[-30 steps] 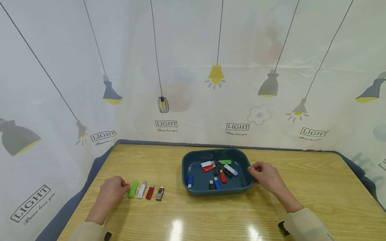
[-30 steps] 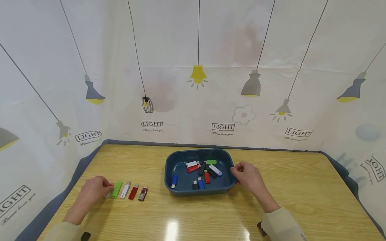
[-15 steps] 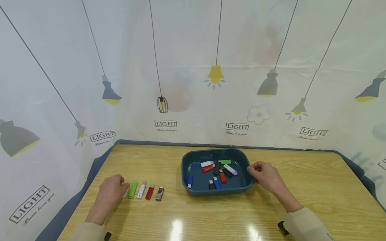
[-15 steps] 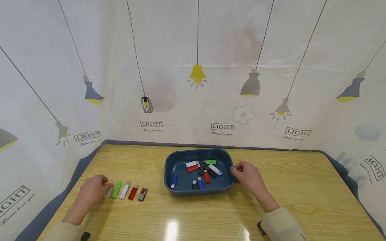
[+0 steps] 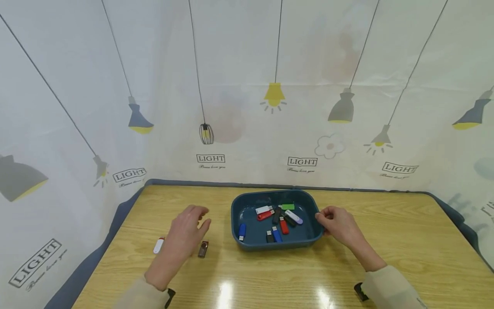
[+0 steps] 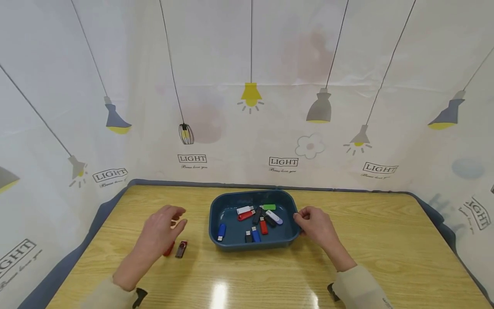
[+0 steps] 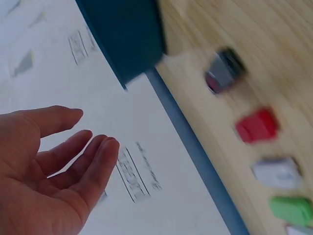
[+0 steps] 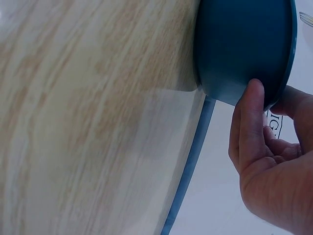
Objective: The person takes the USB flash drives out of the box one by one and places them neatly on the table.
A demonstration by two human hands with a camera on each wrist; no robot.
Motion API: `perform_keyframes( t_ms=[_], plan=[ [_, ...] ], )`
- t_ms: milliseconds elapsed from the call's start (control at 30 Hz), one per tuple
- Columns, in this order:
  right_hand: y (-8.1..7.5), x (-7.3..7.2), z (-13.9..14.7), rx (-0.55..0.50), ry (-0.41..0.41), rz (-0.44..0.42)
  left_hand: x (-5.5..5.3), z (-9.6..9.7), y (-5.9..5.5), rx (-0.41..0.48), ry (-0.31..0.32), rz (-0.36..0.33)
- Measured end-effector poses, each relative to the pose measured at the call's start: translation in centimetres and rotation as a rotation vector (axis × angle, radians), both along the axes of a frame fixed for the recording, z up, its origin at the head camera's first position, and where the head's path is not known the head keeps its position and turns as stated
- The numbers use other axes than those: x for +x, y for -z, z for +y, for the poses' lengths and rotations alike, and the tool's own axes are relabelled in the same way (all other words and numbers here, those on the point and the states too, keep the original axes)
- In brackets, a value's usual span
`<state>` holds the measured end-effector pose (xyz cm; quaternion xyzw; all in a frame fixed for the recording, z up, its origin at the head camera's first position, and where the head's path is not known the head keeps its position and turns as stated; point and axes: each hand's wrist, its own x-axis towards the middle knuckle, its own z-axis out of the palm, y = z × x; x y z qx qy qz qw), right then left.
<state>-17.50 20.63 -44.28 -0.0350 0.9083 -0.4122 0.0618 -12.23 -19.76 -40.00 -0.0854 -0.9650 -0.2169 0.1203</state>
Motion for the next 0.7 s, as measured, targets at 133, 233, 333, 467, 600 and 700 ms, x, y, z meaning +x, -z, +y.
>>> perform_keyframes(
  t_ms=[133,233,333,467,600,700],
  plan=[
    [-0.1,0.1,0.0,0.003,0.005,-0.006,-0.4,2.8,-0.4,0.005,0.108,-0.003],
    [-0.1,0.1,0.0,0.0,0.002,-0.005,-0.8,4.3,-0.5,0.025,0.199,-0.077],
    [-0.1,0.1,0.0,-0.01,-0.001,-0.006,-1.4,5.3,-0.5,0.018,0.277,-0.161],
    [-0.1,0.1,0.0,-0.006,0.0,-0.007,-2.3,6.3,-0.2,-0.086,0.363,-0.199],
    [0.0,0.0,0.0,0.003,0.004,-0.006,-3.1,7.1,0.2,-0.187,0.411,-0.213],
    [0.0,0.0,0.0,-0.002,0.003,-0.007,-3.7,7.7,0.6,-0.238,0.417,-0.233]
  ],
)
